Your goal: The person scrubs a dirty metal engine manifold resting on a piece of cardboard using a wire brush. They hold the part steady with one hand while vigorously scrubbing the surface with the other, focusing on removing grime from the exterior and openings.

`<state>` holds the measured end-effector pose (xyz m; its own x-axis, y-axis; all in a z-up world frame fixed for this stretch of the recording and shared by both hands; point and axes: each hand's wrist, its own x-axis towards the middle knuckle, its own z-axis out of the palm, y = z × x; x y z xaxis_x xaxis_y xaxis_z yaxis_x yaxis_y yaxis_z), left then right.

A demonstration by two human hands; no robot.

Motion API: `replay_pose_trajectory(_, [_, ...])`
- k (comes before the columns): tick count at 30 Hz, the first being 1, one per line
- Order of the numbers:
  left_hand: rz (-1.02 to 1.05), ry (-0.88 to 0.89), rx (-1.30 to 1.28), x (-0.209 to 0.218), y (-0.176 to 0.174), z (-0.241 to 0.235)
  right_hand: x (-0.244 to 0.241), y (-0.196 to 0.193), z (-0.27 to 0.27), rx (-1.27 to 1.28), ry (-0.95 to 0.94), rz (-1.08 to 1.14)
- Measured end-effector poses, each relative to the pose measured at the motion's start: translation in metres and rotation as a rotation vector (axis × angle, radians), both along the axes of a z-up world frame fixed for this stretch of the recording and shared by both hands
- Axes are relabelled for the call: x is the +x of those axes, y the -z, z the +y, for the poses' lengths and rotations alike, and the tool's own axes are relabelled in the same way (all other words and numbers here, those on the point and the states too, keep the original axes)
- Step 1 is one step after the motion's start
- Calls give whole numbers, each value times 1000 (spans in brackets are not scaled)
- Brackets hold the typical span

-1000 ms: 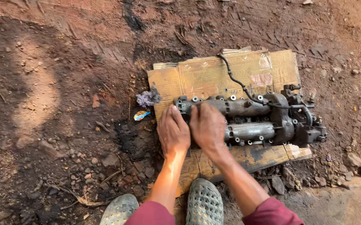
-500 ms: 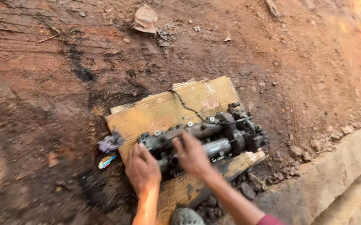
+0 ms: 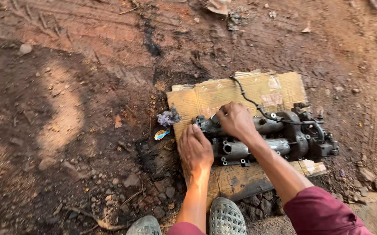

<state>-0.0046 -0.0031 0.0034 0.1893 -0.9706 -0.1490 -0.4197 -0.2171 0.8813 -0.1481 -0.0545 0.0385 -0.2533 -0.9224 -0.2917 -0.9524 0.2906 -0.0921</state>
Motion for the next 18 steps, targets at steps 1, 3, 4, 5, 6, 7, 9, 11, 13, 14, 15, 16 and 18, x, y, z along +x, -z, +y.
replay_pose_trajectory(1, [8,3,17,1,1,1,0,5,-3,-60,-76,29])
replay_pose_trajectory(3, [19,15,53,0,0,3,-4,9,-5,-183,-219,91])
replay_pose_trajectory(4, [27,21,68,-1,-1,2,-9,7,-6,-167,-227,70])
replay_pose_trajectory(5, [35,28,83,-4,-3,0,-14,3,-7,-151,-235,50])
replay_pose_trajectory(6, [31,24,82,-2,-3,-2,-13,3,-10,-138,-244,21])
replay_pose_trajectory(7, [28,20,81,0,-3,-3,-11,2,-12,-90,-182,-28])
replay_pose_trajectory(9, [21,33,92,5,-5,2,-3,2,-7,23,-57,-125])
replay_pose_trajectory(11, [26,70,86,3,-8,2,2,0,-8,0,-196,23])
replay_pose_trajectory(13, [23,81,47,4,-10,-1,7,0,-14,8,-253,13])
replay_pose_trajectory(14, [18,86,29,6,-11,-1,9,1,-17,35,-240,-70])
replay_pose_trajectory(15, [14,75,34,6,-11,-1,9,2,-20,61,-228,-155])
replay_pose_trajectory(16, [11,63,45,6,-11,0,7,2,-22,58,-192,-131])
replay_pose_trajectory(18, [7,50,70,5,-10,1,-2,-4,-25,54,-123,-82])
